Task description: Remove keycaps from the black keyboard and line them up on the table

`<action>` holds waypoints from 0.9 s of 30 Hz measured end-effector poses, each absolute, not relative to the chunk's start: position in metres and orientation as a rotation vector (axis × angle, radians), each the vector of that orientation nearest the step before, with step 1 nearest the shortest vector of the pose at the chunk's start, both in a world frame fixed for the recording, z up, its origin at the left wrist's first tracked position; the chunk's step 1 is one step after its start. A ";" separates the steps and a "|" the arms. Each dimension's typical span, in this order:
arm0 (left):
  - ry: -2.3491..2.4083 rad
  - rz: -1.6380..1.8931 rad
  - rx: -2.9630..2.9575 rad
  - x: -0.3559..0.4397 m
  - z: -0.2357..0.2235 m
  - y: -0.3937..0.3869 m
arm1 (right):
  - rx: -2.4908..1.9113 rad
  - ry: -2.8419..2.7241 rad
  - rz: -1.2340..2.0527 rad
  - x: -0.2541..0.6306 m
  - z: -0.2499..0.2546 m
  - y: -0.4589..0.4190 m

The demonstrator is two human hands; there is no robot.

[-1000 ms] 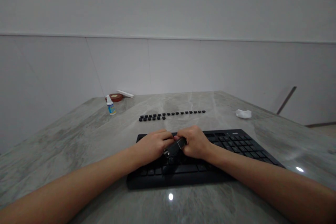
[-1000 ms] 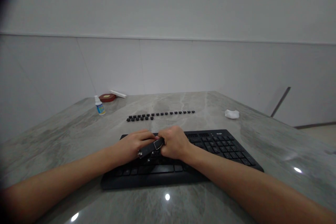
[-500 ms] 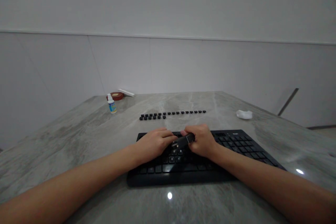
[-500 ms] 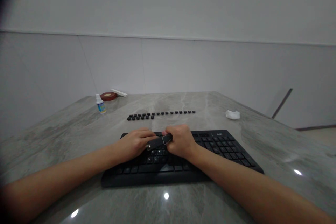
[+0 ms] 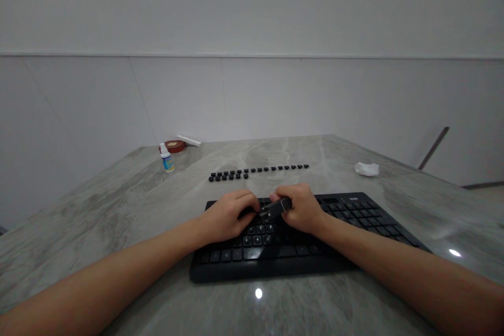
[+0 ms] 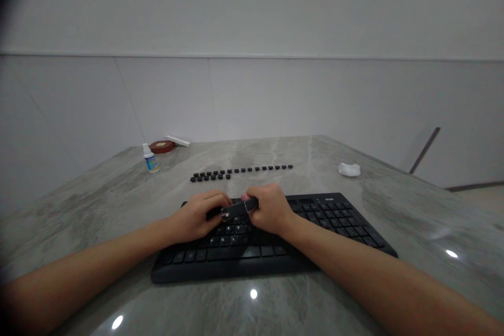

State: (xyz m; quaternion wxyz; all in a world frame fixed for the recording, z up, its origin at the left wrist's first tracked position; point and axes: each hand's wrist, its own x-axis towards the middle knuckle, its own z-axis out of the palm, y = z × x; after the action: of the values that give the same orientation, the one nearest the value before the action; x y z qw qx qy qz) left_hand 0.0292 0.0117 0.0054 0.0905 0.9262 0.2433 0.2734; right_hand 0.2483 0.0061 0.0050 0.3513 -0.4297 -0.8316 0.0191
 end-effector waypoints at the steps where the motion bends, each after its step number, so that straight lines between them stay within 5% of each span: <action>1: 0.732 0.815 2.742 0.029 0.005 0.012 | -1.115 -2.155 0.055 0.248 0.005 0.006; 12: 0.810 0.809 2.743 0.033 0.006 0.015 | -1.340 -2.149 0.092 0.243 0.003 0.018; 27: 0.851 1.002 2.922 0.033 0.000 0.012 | -0.850 -2.395 -0.032 0.241 0.006 0.047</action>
State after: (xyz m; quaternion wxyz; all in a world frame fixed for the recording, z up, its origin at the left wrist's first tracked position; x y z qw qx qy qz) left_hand 0.0328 0.0116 -0.0003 -0.0310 0.9115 0.2654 0.3125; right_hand 0.2405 0.0472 0.0065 0.2958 -0.3195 -0.9002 -0.0121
